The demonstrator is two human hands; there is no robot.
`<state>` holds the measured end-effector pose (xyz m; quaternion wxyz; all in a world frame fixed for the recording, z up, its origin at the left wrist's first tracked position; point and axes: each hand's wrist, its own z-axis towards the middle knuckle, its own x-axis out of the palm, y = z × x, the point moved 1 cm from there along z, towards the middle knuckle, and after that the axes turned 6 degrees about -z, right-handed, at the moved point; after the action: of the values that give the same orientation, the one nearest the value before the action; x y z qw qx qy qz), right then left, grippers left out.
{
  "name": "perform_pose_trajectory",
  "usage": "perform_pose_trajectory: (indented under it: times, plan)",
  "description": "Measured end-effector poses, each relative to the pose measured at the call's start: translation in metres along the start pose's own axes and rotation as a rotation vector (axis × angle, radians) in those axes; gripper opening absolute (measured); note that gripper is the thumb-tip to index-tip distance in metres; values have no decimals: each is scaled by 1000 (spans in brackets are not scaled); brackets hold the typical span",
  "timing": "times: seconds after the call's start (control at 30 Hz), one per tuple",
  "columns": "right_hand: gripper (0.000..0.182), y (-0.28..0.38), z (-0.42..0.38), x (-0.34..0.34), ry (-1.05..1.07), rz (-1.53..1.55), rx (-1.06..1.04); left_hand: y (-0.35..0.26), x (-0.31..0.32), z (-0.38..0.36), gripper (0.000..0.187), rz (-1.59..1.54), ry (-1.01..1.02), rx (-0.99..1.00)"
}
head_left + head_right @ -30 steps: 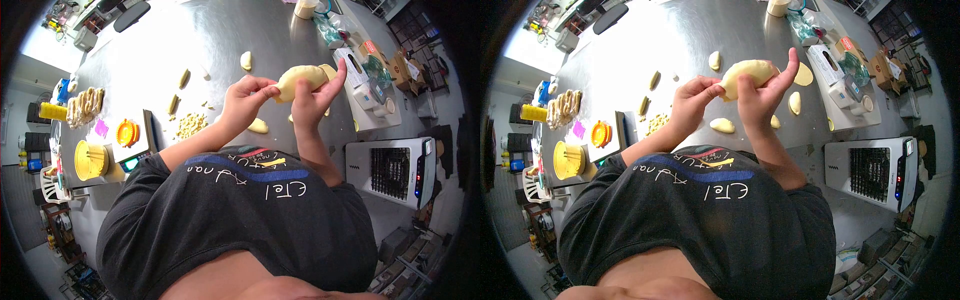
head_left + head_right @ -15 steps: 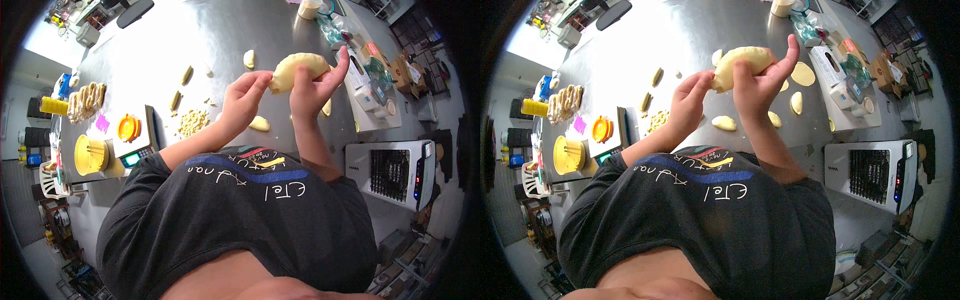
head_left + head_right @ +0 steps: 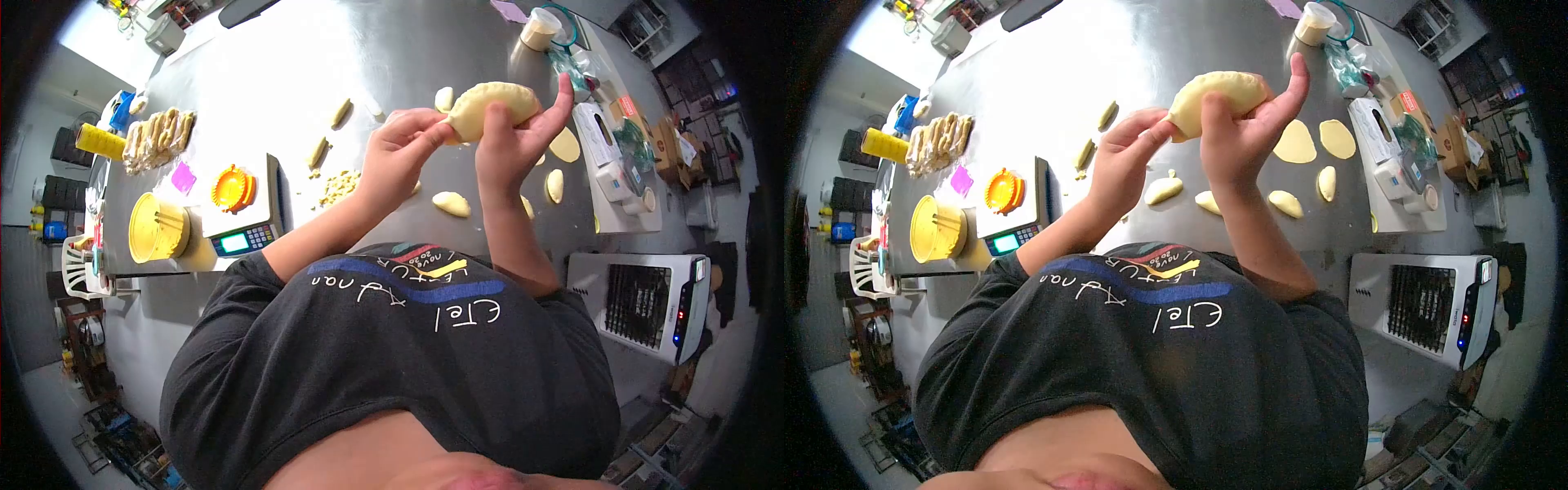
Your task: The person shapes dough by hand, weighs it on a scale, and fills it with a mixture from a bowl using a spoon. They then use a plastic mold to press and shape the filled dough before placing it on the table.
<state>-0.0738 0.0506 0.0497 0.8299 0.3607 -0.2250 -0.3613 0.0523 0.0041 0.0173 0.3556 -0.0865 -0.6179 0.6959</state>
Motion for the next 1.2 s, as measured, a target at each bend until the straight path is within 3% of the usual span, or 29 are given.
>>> perform_pose_trajectory:
  times: [0.1,0.17,0.3,0.37,0.43,0.47,0.57,0.77,0.97,1.13,1.2]
  plan:
    - [78,6,-5,24,-9,9,2,-20,-20,-2,28,-217,29,-145]
    - [78,14,-11,42,1,9,-13,-31,-35,-1,35,-509,42,-350]
    - [77,23,-21,84,-8,85,-10,-41,-70,-6,35,-601,-1,-380]
    - [78,25,-26,102,-47,78,13,-50,-81,-13,31,-475,-72,-296]
    - [77,31,-32,119,-65,105,20,-61,-91,-19,24,-236,-109,18]
    - [77,34,-35,126,-83,134,25,-64,-97,-23,21,-174,-117,79]
    - [77,38,-44,146,-100,163,18,-61,-123,-25,19,14,-123,125]
    - [77,43,-61,176,-114,127,-32,-79,-160,-26,17,-93,-43,84]
    - [68,53,-69,191,-208,21,-71,-91,-175,-26,20,-223,41,-9]
    - [68,60,-70,194,-240,46,-79,-94,-182,-21,20,-620,186,-420]
    - [68,61,-70,195,-253,38,-83,-93,-182,-18,19,-659,229,-454]
